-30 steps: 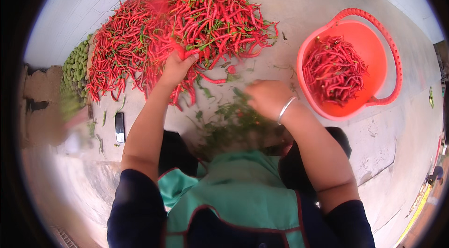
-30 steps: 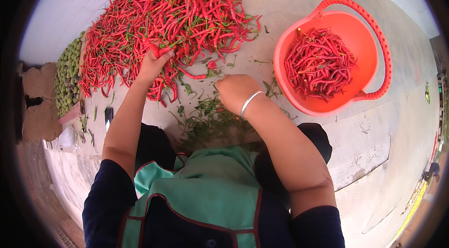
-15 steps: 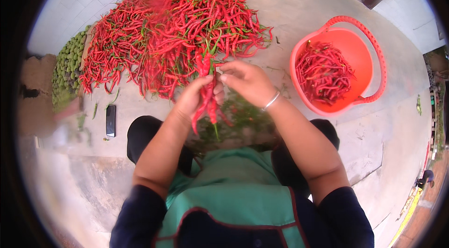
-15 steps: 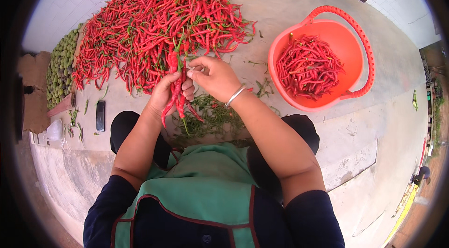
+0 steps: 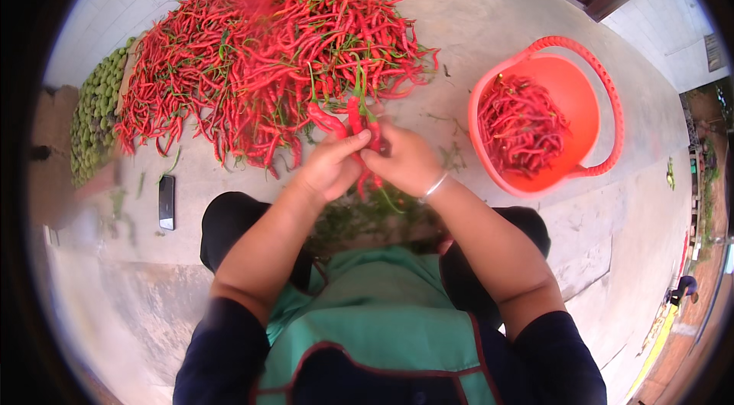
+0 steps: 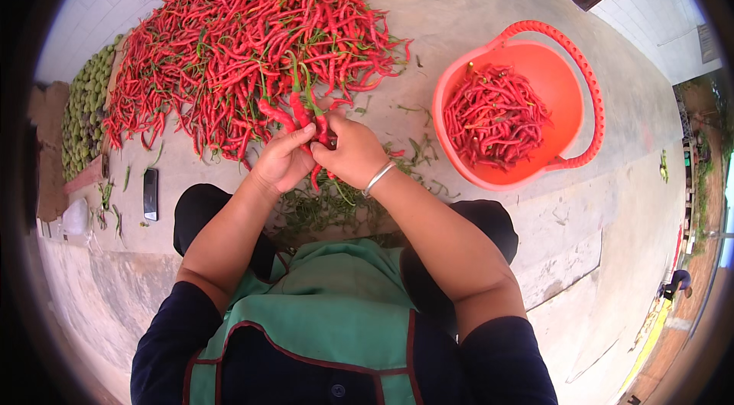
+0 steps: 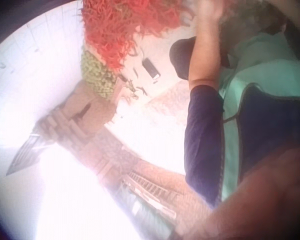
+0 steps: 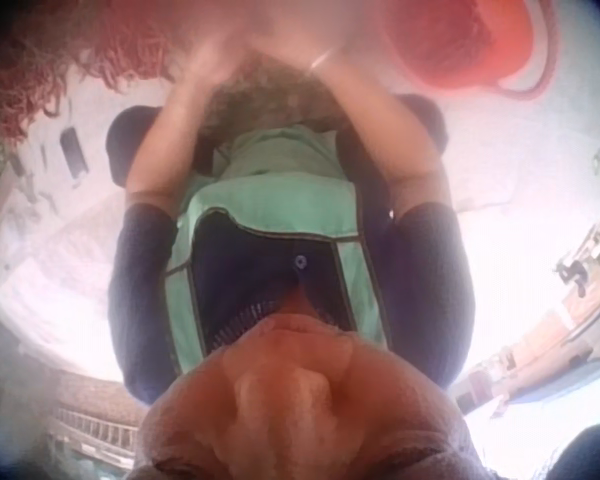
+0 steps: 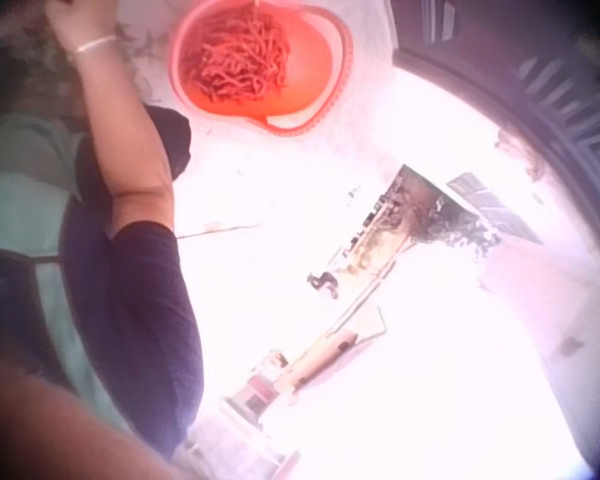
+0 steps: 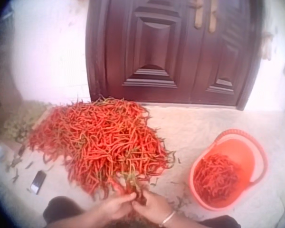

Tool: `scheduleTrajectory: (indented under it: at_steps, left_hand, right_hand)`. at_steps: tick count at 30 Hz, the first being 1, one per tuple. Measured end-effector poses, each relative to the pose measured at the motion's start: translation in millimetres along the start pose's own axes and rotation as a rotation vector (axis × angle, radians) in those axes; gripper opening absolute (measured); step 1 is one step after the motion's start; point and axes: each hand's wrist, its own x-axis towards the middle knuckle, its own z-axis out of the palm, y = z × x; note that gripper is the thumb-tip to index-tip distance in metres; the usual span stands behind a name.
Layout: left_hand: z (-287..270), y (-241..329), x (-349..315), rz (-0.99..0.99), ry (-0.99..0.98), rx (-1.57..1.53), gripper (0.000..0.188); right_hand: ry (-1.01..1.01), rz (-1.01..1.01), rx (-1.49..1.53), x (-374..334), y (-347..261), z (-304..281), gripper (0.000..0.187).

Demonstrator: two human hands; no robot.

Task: The person sorts a pile of red chilies on the floor by hand, picking them up individually or in small bunches and placing the stems into a red bucket.

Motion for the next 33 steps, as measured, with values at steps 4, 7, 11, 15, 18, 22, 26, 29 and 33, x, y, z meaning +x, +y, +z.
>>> scheduleTrajectory:
  at_steps: [4,7,11,15,18,22,26,29,33]
  left_hand:
    - [-7.3,6.7,1.9,0.037,0.01,0.031,0.049]
    - [-8.7,8.6,4.4,0.045,0.074,0.073,0.05]
    - [-5.6,5.7,2.7,0.102,0.132,0.167,0.045]
    - [-11.8,-2.0,4.0,0.173,0.129,0.073,0.04]
    - [-6.9,4.0,1.0,0.106,0.154,-0.134,0.036]
    - [1.3,8.9,0.4,0.087,0.181,-0.106,0.032]
    - [-5.2,12.0,1.0,0.02,0.298,-0.012,0.029]
    - [-13.3,18.4,0.2,-0.076,0.341,0.144,0.025]
    - [-19.0,21.0,0.2,-0.124,0.316,0.204,0.022]
  right_hand:
    - [-0.052,0.0,-0.059,-0.2,-0.3,3.7,0.031]
    - [-0.055,0.013,-0.061,2.9,10.8,7.5,0.03]
    - [-0.073,0.054,-0.103,3.0,7.8,6.6,0.031]
    - [-0.095,0.105,-0.107,0.0,3.3,4.8,0.031]
    - [-0.095,0.096,-0.006,1.0,10.3,3.1,0.03]
    - [-0.073,0.119,0.0,0.5,7.3,2.7,0.029]
    - [0.032,0.048,-0.174,0.5,3.8,-1.3,0.029]
    - [0.059,0.043,-0.299,0.1,7.2,-2.8,0.031]
    - [0.001,0.02,-0.296,-1.1,4.7,-4.0,0.031]
